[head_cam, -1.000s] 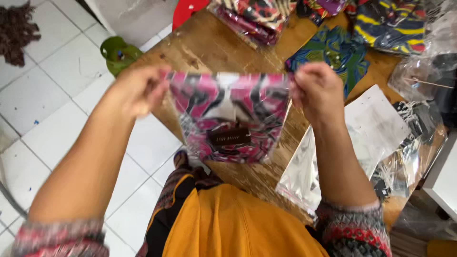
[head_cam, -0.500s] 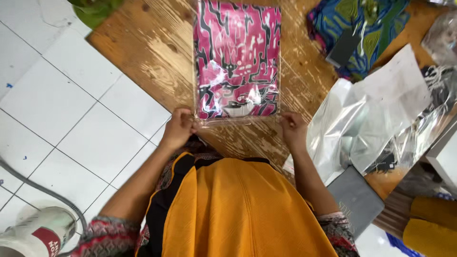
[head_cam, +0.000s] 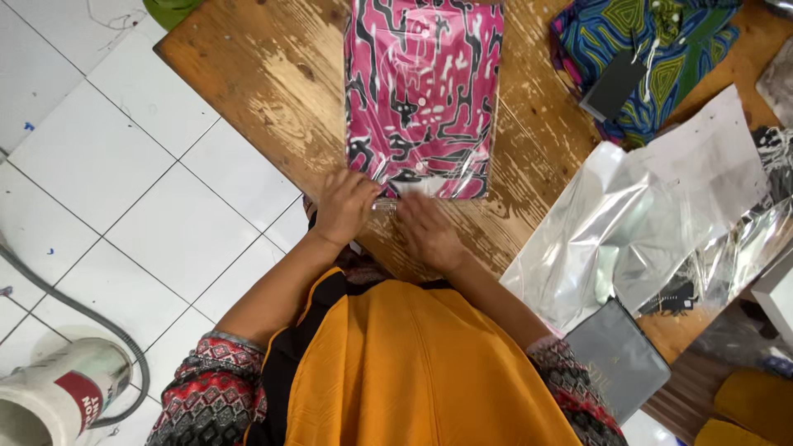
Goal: The person folds several patterned shirts and places each one into a clear plastic bag on a wooden table. The person seals the bags and stacks the packaged shirts on the table.
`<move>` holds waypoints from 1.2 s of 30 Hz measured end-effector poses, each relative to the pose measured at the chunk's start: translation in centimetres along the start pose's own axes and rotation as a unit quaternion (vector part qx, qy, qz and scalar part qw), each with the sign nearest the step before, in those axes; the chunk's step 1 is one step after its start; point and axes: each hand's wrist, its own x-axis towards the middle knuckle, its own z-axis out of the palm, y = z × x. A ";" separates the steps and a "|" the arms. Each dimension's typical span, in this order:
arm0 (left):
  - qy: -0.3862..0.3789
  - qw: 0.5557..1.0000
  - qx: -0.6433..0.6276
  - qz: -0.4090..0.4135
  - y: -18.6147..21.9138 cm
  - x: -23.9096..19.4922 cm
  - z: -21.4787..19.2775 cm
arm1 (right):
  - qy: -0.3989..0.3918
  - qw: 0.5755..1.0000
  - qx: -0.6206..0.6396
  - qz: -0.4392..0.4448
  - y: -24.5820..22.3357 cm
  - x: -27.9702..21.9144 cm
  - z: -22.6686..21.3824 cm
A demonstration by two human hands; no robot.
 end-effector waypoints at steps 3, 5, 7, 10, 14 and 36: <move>0.012 0.999 0.005 0.031 0.6 0.2 0.2 | -0.112 0.981 -0.143 0.065 1.0 3.3 0.8; -0.003 1.000 0.012 0.025 1.0 -0.1 -0.4 | -0.270 0.939 -0.154 0.145 1.6 5.5 1.7; -0.042 0.999 0.022 -0.011 1.4 -1.0 -1.6 | -0.332 0.914 -0.130 0.193 2.0 6.3 2.2; 0.057 0.995 0.014 -0.079 2.0 -2.1 -3.2 | -0.250 0.948 -0.110 0.165 2.2 5.0 1.8; 0.000 0.902 -0.124 -0.413 2.4 -3.3 -3.7 | -0.039 0.996 -0.065 0.043 -0.4 1.8 1.9; 0.020 0.688 -0.457 -0.563 -1.9 -5.6 2.6 | 0.002 0.991 0.136 0.013 -3.6 5.4 3.4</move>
